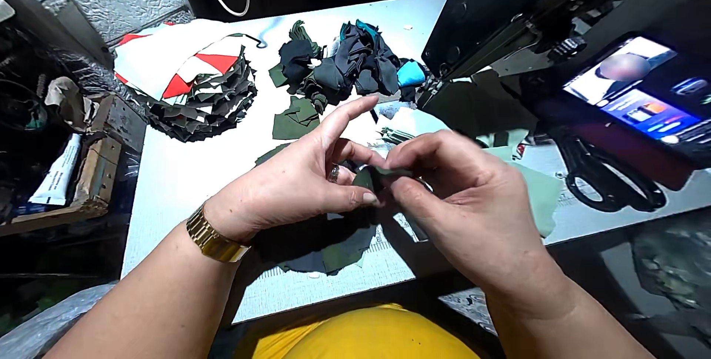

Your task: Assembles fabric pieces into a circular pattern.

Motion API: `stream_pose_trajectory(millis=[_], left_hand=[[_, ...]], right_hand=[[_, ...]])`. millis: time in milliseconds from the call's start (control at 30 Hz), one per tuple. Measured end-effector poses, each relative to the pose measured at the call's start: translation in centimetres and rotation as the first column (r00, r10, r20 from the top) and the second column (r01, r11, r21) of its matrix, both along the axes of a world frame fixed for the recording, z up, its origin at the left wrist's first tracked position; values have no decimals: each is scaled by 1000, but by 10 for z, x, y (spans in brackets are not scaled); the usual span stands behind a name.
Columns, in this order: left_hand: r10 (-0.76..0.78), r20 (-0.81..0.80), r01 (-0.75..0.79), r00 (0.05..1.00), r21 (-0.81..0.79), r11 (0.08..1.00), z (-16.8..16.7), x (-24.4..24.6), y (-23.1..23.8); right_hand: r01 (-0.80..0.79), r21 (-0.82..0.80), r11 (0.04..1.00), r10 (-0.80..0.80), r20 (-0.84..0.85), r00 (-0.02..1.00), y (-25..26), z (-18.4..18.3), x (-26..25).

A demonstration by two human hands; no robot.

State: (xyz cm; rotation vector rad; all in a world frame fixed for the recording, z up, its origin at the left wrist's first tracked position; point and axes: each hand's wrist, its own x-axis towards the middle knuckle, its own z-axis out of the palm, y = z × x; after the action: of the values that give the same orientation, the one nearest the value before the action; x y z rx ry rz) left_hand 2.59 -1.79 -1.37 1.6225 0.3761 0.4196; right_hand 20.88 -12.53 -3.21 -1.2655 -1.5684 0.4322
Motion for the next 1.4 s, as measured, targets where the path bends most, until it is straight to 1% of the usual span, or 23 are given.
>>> stream_pose_trajectory(millis=[33, 133, 200, 267, 333, 433, 500, 567, 733, 867, 1000, 1067, 1133, 1233, 1333, 1400], left_hand=[[1, -16, -1, 1000, 20, 1000, 0, -1, 1], [71, -47, -66, 996, 104, 992, 2, -6, 4], [118, -39, -110, 992, 165, 980, 6, -11, 9], [143, -44, -129, 989, 234, 964, 9, -16, 12], [132, -70, -103, 989, 317, 943, 11, -20, 15], [94, -156, -14, 983, 448, 894, 10, -23, 17], [62, -223, 61, 973, 507, 860, 8, -24, 17], [38, -266, 116, 963, 540, 834, 7, -25, 17], [36, -331, 168, 943, 567, 807, 8, -26, 17], [62, -377, 182, 924, 579, 795, 7, -24, 15], [135, -440, 212, 888, 650, 730, 6, -22, 15], [157, -437, 206, 885, 673, 711, 6, -22, 15], [156, -393, 177, 906, 687, 705, 7, -24, 16], [145, -337, 143, 930, 696, 703, 6, -25, 18], [200, -373, 152, 906, 728, 668, 1, -23, 18], [253, -427, 178, 868, 743, 645, 0, -22, 18]], right_hand=[[-14, -13, 1000, 14, -41, 999, -1, 3, 1], [-59, -33, 998, 55, -120, 991, -4, 7, 6], [-44, -11, 999, 42, -146, 988, -3, 4, 8], [-21, -26, 999, 17, -139, 990, -5, 0, 7], [3, -69, 998, -11, -120, 993, -10, -3, 5], [-2, -142, 990, -14, -115, 993, -15, -8, 2], [-7, -183, 983, -6, -72, 997, -18, -11, 1], [6, -212, 977, -4, 6, 1000, -20, -14, -1], [48, -189, 981, -16, 167, 986, -17, -20, -3], [94, -163, 982, -32, 346, 938, -15, -18, -7], [115, -132, 985, -36, 493, 869, -14, -13, -4], [98, -85, 991, -43, 497, 866, -12, -11, 2], [65, -8, 998, -53, 480, 876, -11, -8, 8], [-45, 65, 997, 10, 459, 888, -12, -5, 7], [-162, 36, 986, 123, 498, 858, -13, -12, 0], [-188, -4, 982, 157, 568, 808, -13, -19, -2]])
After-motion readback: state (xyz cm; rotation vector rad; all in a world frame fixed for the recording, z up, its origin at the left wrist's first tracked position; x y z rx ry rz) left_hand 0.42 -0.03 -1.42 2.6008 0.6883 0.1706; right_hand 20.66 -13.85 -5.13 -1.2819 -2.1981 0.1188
